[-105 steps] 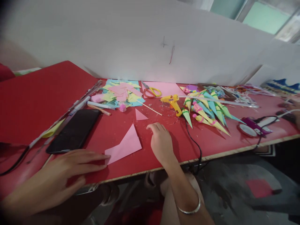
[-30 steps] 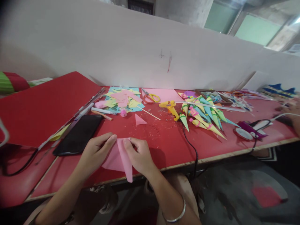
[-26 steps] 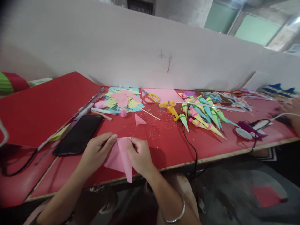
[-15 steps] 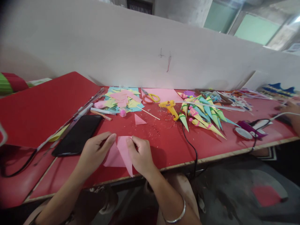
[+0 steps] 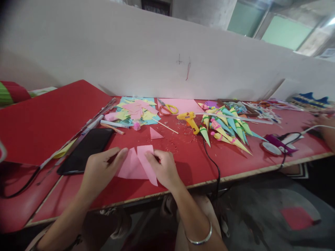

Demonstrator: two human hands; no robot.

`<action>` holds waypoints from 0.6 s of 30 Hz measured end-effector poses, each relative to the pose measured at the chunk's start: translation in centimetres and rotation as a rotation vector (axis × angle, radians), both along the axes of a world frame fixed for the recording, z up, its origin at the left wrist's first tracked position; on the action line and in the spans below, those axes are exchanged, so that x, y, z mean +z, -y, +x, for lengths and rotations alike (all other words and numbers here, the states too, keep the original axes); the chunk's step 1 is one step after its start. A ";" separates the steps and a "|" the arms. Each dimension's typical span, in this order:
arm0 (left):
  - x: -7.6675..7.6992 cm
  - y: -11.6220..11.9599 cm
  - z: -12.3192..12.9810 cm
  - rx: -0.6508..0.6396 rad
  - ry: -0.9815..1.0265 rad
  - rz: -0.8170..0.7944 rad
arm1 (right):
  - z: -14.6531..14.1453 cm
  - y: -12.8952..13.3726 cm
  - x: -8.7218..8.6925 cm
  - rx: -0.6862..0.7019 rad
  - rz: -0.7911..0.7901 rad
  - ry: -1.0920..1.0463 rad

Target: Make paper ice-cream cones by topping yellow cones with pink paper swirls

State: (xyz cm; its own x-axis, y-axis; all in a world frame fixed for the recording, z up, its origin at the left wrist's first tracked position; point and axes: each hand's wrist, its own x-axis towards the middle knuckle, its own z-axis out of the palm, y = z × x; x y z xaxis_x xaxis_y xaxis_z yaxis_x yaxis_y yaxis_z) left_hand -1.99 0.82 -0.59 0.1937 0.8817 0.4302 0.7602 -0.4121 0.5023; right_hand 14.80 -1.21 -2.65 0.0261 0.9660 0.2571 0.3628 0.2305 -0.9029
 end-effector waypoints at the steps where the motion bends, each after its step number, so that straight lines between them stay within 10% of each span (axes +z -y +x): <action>1: 0.0 0.0 0.0 -0.001 0.002 0.002 | 0.1 0.0 0.0 0.002 0.007 0.014; 18: 0.3 -0.2 -0.3 0.057 0.270 0.005 | 0.5 0.0 0.1 0.098 -0.027 0.064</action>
